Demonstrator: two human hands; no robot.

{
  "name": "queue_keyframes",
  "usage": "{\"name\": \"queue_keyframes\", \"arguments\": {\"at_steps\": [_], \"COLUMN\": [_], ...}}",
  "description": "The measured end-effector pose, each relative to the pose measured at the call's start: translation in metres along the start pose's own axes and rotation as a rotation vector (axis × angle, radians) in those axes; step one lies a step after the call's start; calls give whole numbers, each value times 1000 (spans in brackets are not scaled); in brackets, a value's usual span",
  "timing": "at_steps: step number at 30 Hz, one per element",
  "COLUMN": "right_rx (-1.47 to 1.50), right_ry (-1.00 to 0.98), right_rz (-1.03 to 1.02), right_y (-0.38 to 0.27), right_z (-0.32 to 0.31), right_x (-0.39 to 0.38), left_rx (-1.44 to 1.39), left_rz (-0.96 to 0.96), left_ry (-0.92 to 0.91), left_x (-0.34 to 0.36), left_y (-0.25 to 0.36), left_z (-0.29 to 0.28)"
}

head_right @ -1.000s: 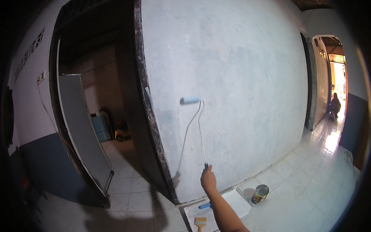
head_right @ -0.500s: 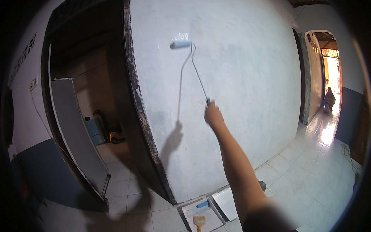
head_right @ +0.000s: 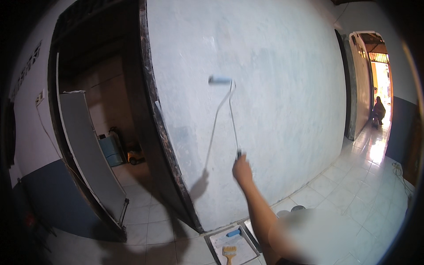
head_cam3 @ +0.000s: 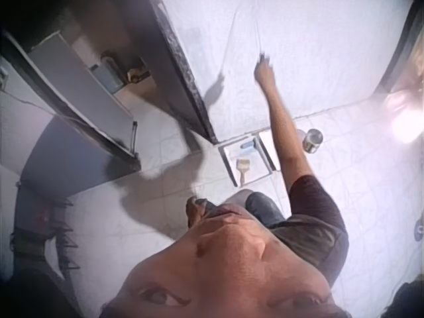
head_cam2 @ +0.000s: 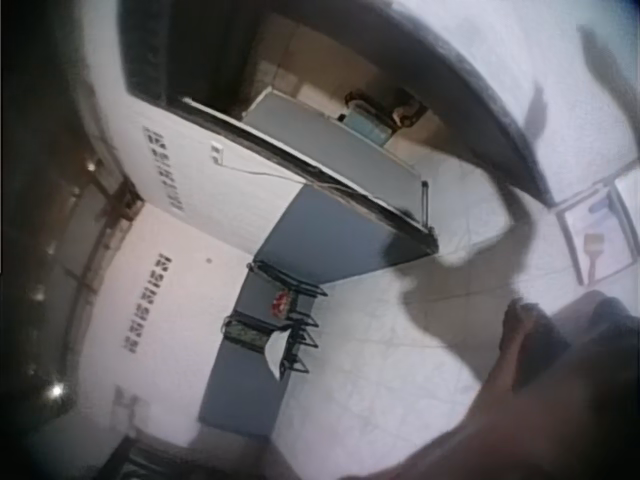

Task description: The person paints a wall using a roller and a paint tray. They repeatedly dip the roller into the tray and apply white paint to the wall in vertical strokes.

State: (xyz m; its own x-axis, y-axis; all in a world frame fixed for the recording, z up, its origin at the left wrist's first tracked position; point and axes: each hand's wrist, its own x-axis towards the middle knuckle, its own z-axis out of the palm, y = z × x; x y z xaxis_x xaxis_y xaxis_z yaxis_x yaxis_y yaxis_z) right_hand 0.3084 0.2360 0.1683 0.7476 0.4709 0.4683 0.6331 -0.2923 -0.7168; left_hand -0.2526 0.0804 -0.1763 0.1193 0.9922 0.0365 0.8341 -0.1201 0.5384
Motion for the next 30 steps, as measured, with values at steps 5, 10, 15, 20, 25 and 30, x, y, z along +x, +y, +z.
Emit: {"name": "queue_keyframes", "arguments": {"at_steps": [5, 10, 15, 20, 25, 30], "right_rx": [19, 24, -8, -137, -83, -49], "right_ry": [188, 42, 146, 109, 53, 191], "right_rz": [-99, -1, -157, -144, -97, -185], "right_y": [-109, -205, -76, 123, 132, 26], "right_z": [-150, -235, -169, -51, -39, -87], "right_x": [206, 237, 223, 51, -11, 142], "left_rx": [-49, 37, -70, -322, -32, -3], "left_rz": [76, 41, -15, 8, 122, 114], "left_ry": [-18, 28, -19, -77, -95, -42], "left_x": [20, 17, 23, 21, 15, 13], "left_y": [-44, -4, -13, -41, -38, -12], "left_z": [28, 9, 22, 49, 29, 2]}}
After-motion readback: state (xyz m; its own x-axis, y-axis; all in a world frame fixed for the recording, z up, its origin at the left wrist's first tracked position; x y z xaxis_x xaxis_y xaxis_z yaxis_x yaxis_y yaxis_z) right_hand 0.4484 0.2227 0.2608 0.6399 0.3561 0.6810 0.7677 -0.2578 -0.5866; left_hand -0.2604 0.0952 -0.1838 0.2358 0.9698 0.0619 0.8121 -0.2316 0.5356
